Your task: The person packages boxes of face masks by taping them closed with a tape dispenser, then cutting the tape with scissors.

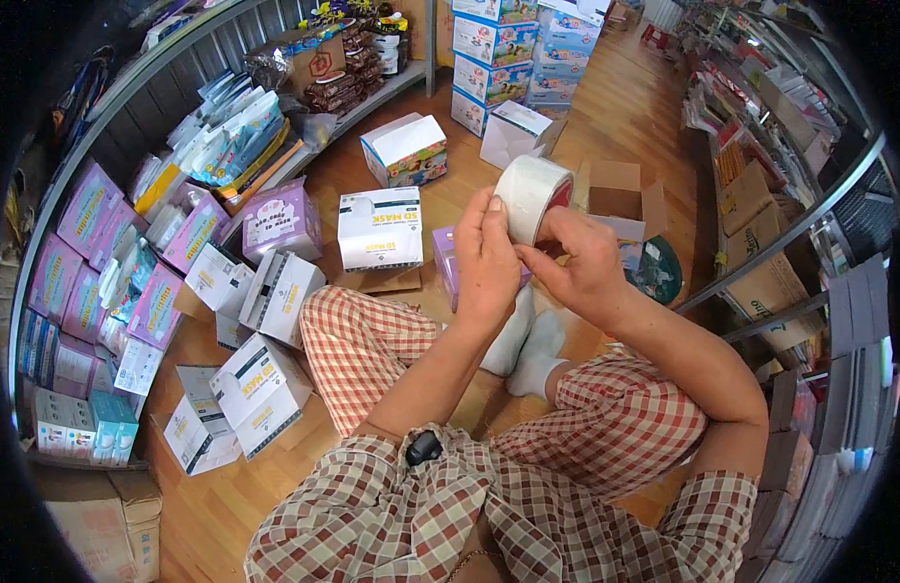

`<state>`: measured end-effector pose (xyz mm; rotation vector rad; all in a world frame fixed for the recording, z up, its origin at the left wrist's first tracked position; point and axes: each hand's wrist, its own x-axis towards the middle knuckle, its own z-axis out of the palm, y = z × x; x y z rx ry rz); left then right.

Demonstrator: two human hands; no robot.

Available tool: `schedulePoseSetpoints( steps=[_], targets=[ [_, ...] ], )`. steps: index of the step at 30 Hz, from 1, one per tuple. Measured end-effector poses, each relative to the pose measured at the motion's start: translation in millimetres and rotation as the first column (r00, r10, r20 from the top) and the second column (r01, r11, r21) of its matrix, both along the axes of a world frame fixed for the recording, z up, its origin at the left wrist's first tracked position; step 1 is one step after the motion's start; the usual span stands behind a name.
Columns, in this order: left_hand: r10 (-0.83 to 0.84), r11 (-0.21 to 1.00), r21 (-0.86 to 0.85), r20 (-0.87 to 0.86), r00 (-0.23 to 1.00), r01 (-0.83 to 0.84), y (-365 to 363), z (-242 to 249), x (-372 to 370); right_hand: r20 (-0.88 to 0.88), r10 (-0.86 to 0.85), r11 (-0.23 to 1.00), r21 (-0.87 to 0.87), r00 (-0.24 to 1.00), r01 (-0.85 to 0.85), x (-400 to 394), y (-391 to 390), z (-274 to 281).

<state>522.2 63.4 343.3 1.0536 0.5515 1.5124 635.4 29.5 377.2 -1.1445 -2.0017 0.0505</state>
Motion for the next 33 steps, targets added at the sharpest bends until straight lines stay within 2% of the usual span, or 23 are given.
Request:
schedulePoseSetpoints(
  steps=[2,4,5,7,10,14,16,19,22,28,33],
  targets=[
    [-0.005,1.000,0.011,-0.021,1.000,0.005,0.9,0.9,-2.9,-0.018,-0.007,0.999,-0.037,1.000,0.006,2.0,-0.5,0.7],
    [-0.082,0.996,0.042,0.033,0.996,0.081,1.9,3.1,-6.8,-0.239,-0.011,0.983,-0.180,0.971,-0.033,3.4,-1.1,4.2],
    [-0.080,0.996,0.044,0.034,0.996,0.079,2.5,5.5,-8.0,-0.237,-0.009,0.983,-0.179,0.971,-0.035,4.4,-0.6,6.0],
    [-0.178,0.975,0.131,-0.023,0.984,0.180,1.5,7.8,-11.5,-0.318,-0.017,0.970,-0.234,0.948,-0.061,4.4,-1.1,6.6],
    [-0.168,0.978,0.118,-0.022,0.985,0.170,0.7,5.6,-8.4,-0.328,0.009,0.980,-0.182,0.945,-0.073,1.2,-0.5,4.0],
    [-0.163,0.980,0.113,-0.036,0.986,0.166,-0.5,6.1,-11.3,-0.274,0.051,0.991,-0.104,0.960,-0.082,3.7,3.7,-3.1],
    [-0.099,0.983,0.143,-0.133,0.986,0.118,1.3,3.5,-12.2,-0.223,0.038,0.995,-0.085,0.974,-0.058,4.5,4.7,-5.0],
    [-0.088,0.987,0.124,-0.096,0.992,0.099,1.0,3.4,-11.2,-0.112,0.036,0.999,0.002,0.993,-0.036,4.0,5.5,-4.1],
    [-0.117,0.986,0.116,-0.017,0.993,0.118,-0.1,6.6,-10.1,-0.121,0.017,1.000,0.004,0.993,-0.017,0.7,4.2,-2.7],
    [-0.092,0.992,0.090,0.015,0.996,0.090,-2.9,7.8,-8.5,-0.072,0.014,0.999,0.035,0.997,-0.011,1.0,5.6,-4.2],
    [-0.095,0.990,0.104,-0.029,0.995,0.098,-0.1,3.8,-10.8,-0.087,0.021,1.000,0.014,0.996,-0.020,1.8,5.3,-4.6]
  ],
)
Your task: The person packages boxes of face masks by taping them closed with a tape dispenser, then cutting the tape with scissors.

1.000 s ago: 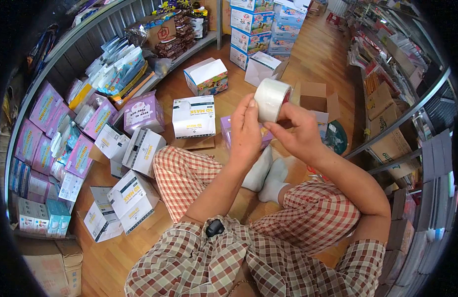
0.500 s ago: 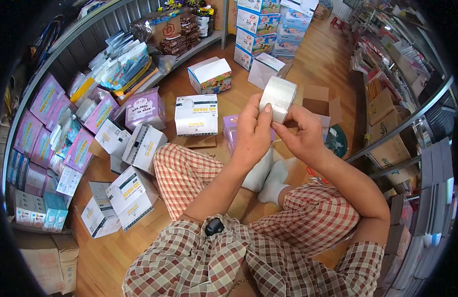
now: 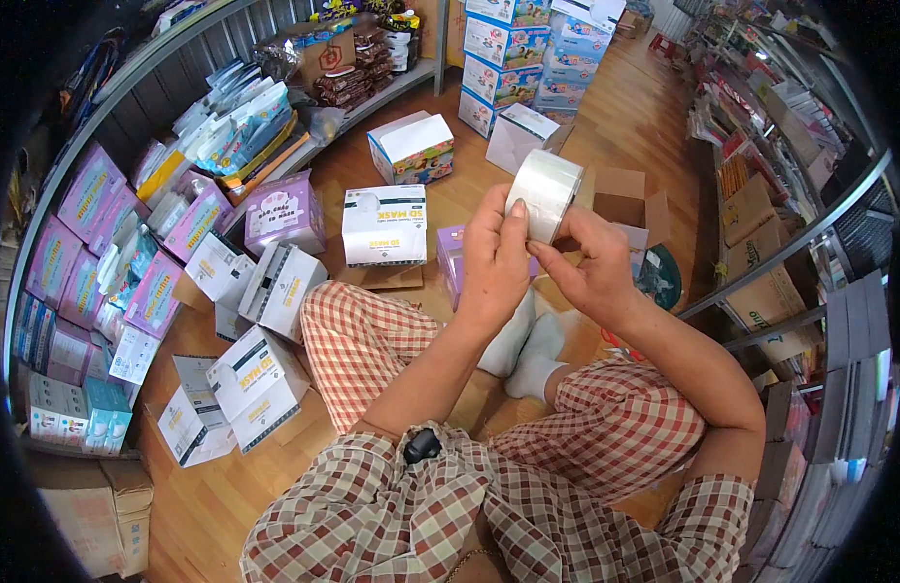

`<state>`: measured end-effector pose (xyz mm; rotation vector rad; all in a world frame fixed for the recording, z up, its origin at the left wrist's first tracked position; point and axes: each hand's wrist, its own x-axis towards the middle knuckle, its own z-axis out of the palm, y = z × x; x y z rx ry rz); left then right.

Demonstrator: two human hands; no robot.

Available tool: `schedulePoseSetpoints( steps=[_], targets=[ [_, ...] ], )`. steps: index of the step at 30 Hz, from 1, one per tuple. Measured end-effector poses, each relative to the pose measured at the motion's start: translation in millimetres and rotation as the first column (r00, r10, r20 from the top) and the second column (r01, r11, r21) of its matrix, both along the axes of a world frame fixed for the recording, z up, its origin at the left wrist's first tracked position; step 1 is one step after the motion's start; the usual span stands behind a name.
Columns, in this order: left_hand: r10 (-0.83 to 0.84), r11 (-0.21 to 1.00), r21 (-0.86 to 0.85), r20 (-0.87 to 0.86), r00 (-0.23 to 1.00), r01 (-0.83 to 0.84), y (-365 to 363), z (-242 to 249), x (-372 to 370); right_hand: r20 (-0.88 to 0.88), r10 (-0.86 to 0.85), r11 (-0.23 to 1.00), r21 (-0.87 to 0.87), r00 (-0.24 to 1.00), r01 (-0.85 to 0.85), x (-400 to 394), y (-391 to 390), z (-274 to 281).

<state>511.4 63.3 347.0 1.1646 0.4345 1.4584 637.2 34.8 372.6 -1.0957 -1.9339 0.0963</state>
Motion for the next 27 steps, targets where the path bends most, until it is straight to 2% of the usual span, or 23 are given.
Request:
schedulePoseSetpoints(
  steps=[7,14,23,25,27],
  targets=[
    [-0.049,0.995,0.088,-0.033,0.998,0.051,0.9,0.8,-2.9,-0.068,0.020,1.000,-0.020,0.997,-0.021,2.1,0.0,-0.4],
    [-0.059,0.997,0.039,-0.016,0.998,0.060,0.1,-1.3,-1.5,-0.001,0.016,1.000,0.008,1.000,-0.016,0.0,-0.9,2.6],
    [0.137,0.989,0.064,0.000,0.991,-0.137,-7.3,3.3,3.2,0.029,0.041,0.998,0.056,0.999,-0.043,-4.3,-2.2,7.0],
    [0.239,0.966,0.129,-0.121,0.963,-0.223,-6.1,3.3,-0.8,0.103,0.034,0.996,0.075,0.994,-0.042,-4.4,-3.7,7.4],
    [0.243,0.965,0.128,-0.110,0.964,-0.229,-5.3,3.9,-0.4,0.094,0.041,0.996,0.072,0.995,-0.048,-5.0,-4.2,7.6]
  ],
)
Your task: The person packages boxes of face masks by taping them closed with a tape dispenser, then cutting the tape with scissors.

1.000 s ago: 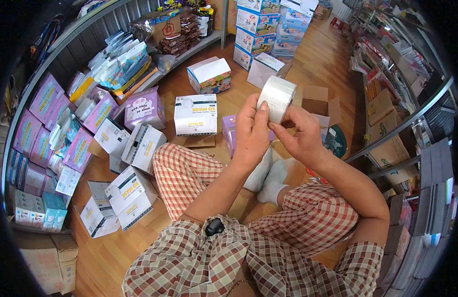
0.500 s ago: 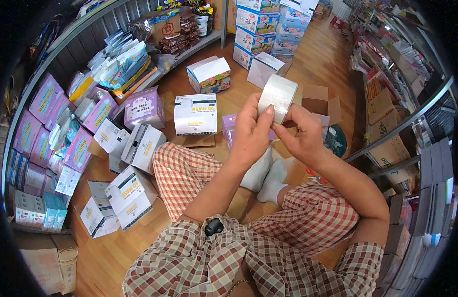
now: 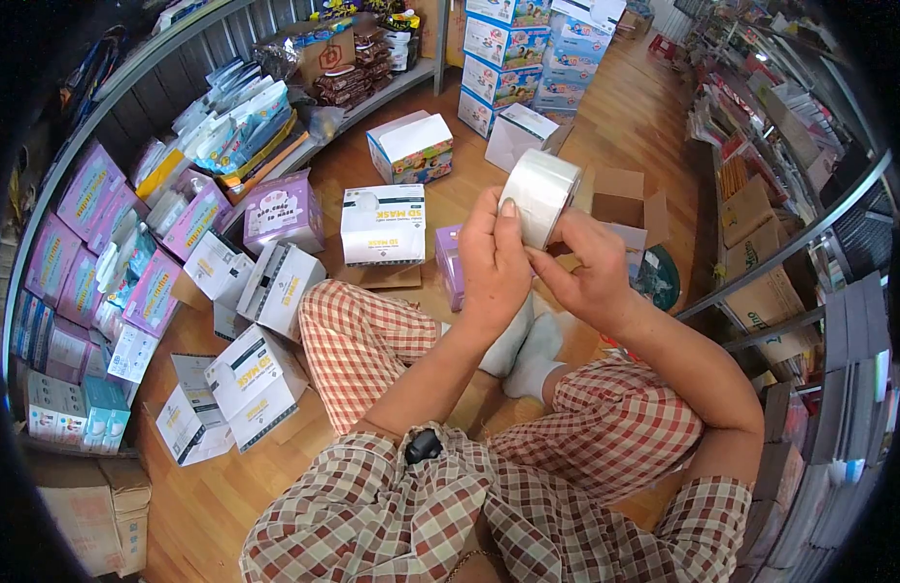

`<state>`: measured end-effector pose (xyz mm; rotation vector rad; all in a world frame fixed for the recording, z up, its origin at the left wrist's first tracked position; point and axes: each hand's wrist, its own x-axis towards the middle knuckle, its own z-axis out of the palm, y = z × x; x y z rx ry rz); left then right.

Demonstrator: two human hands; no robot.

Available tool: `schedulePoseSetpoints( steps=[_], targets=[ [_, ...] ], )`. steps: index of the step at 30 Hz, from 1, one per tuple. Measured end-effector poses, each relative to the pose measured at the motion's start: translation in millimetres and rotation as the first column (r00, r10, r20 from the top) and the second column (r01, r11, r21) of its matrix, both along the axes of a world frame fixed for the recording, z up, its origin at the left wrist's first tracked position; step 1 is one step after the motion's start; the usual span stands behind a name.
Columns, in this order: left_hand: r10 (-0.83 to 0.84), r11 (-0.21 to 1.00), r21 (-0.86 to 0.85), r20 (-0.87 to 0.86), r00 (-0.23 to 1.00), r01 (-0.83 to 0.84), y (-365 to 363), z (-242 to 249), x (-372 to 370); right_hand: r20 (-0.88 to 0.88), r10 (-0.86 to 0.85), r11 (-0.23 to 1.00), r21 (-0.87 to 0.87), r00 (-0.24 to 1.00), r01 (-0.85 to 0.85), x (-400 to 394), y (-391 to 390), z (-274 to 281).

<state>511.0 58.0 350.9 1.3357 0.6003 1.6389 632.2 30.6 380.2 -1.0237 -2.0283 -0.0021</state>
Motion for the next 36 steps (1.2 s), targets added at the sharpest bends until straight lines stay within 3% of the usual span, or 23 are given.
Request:
schedulePoseSetpoints(
  steps=[2,4,5,7,11,13,17,19,26,36],
  targets=[
    [0.003,1.000,0.002,0.010,1.000,-0.003,1.1,1.6,0.1,-0.011,0.005,1.000,-0.003,1.000,-0.005,0.4,-0.5,0.4],
    [-0.077,0.997,-0.003,0.044,0.996,0.077,1.3,4.9,-1.4,-0.176,0.007,0.985,-0.168,0.984,-0.037,1.9,-0.5,1.0],
    [-0.075,0.997,-0.002,0.044,0.996,0.075,1.7,6.0,-4.1,-0.176,0.009,0.985,-0.167,0.984,-0.039,4.0,0.3,0.9],
    [-0.156,0.988,0.025,0.041,0.987,0.155,3.5,7.6,-9.4,-0.387,0.003,0.926,-0.347,0.922,-0.148,9.0,2.8,1.0],
    [-0.123,0.991,0.046,0.022,0.992,0.122,0.1,3.4,-0.7,-0.398,0.019,0.924,-0.343,0.917,-0.168,6.6,0.4,4.3],
    [-0.229,0.968,-0.073,0.123,0.966,0.239,3.3,1.6,-3.0,-0.343,0.015,0.928,-0.344,0.939,-0.140,5.2,-1.2,4.8],
    [-0.264,0.957,-0.100,0.096,0.960,0.273,5.6,0.4,-7.4,-0.267,0.014,0.943,-0.318,0.964,-0.102,4.4,-1.6,6.8],
    [-0.338,0.917,-0.163,0.167,0.926,0.364,8.4,-1.8,-7.7,-0.112,0.002,0.970,-0.241,0.994,-0.029,5.7,-2.1,9.2],
    [-0.388,0.885,-0.187,0.213,0.897,0.427,11.1,1.3,-13.0,-0.106,-0.001,0.984,-0.179,0.994,-0.018,6.5,0.7,2.9],
    [-0.431,0.863,-0.237,0.114,0.895,0.446,19.5,-1.0,-22.5,-0.016,0.003,0.985,-0.172,1.000,-0.006,8.8,1.1,4.9]
  ],
)
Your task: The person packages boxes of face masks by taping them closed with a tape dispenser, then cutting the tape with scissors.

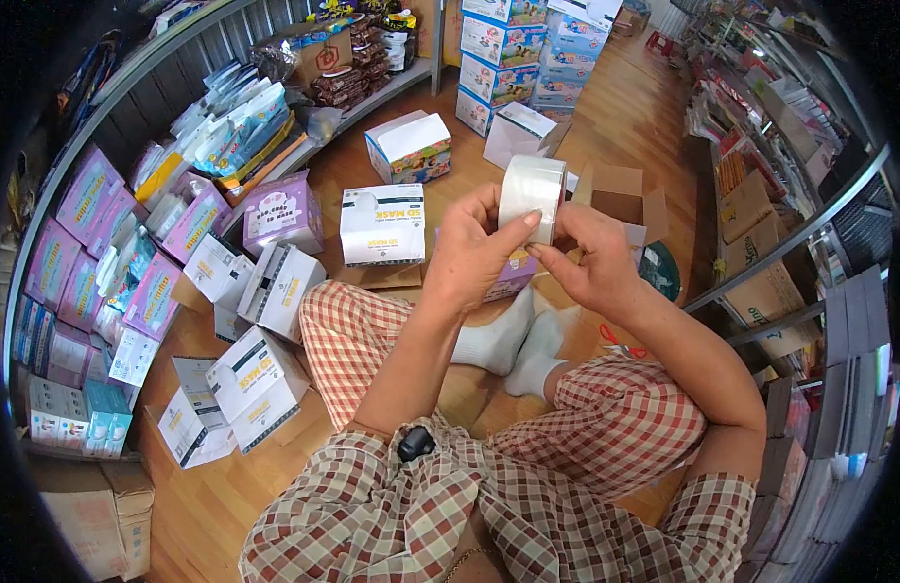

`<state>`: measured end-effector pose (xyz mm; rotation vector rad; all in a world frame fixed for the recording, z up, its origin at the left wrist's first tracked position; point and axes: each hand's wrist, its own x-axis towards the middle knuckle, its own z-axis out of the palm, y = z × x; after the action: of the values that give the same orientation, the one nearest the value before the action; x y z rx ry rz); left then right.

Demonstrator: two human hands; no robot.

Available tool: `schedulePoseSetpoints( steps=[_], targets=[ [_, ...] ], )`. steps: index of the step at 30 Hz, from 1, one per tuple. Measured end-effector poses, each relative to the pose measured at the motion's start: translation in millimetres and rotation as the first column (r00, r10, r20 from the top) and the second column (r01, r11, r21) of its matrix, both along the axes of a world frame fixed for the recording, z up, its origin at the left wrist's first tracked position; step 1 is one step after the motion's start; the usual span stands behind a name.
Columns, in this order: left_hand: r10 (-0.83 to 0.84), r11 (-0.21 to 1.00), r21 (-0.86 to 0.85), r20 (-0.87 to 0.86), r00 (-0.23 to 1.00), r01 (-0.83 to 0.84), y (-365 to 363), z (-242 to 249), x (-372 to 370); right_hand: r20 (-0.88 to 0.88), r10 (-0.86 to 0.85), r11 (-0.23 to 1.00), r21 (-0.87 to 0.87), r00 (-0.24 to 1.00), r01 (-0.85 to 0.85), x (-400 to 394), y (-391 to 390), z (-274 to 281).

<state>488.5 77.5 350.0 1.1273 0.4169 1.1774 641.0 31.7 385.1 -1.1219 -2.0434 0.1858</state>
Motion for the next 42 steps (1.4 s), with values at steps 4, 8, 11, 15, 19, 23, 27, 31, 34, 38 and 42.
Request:
schedulePoseSetpoints(
  steps=[4,8,11,15,19,23,27,31,34,38,42],
  targets=[
    [-0.026,1.000,0.000,-0.027,0.999,0.026,0.2,2.7,-2.3,-0.008,0.009,1.000,-0.011,1.000,-0.009,-1.1,-1.3,1.5],
    [-0.052,0.999,-0.002,-0.002,0.999,0.052,2.0,2.0,-3.7,0.010,0.004,1.000,-0.018,1.000,-0.004,-2.2,-1.2,3.0],
    [-0.057,0.998,-0.008,-0.011,0.998,0.056,2.6,2.2,-3.9,0.034,0.012,1.000,0.005,0.999,-0.012,-1.7,-0.5,2.6],
    [-0.054,0.998,-0.016,-0.006,0.999,0.054,3.6,1.9,-3.2,0.031,0.015,1.000,-0.014,0.999,-0.014,-2.1,-0.4,3.3],
    [-0.043,0.999,-0.025,-0.008,0.999,0.043,3.7,1.2,-2.7,0.021,0.019,1.000,-0.025,1.000,-0.018,-3.8,-0.6,4.1],
    [-0.052,0.997,-0.051,-0.006,0.999,0.051,3.8,-0.1,-2.1,0.035,0.022,0.999,-0.026,0.999,-0.022,-4.0,0.7,3.5],
    [0.008,0.999,-0.049,0.032,0.999,-0.007,2.6,-2.4,0.2,0.038,0.019,0.997,-0.080,0.999,-0.016,-4.3,3.9,3.2],
    [0.136,0.991,0.009,0.026,0.990,-0.136,0.7,-1.8,4.7,0.095,0.007,0.981,-0.195,0.995,0.012,-5.5,0.5,12.7],
    [0.220,0.969,0.120,-0.011,0.976,-0.217,-0.8,0.4,1.9,0.109,-0.041,0.999,0.003,0.993,0.041,-1.2,0.6,16.5],
    [0.268,0.951,0.182,-0.079,0.960,-0.251,-5.2,1.3,3.4,0.186,-0.063,0.980,0.197,0.981,0.025,-0.1,-1.1,25.8],
    [0.376,0.898,0.309,-0.167,0.912,-0.314,-5.0,-3.7,9.4,0.403,-0.144,0.918,0.397,0.904,-0.031,1.3,-0.9,22.5]
  ],
)
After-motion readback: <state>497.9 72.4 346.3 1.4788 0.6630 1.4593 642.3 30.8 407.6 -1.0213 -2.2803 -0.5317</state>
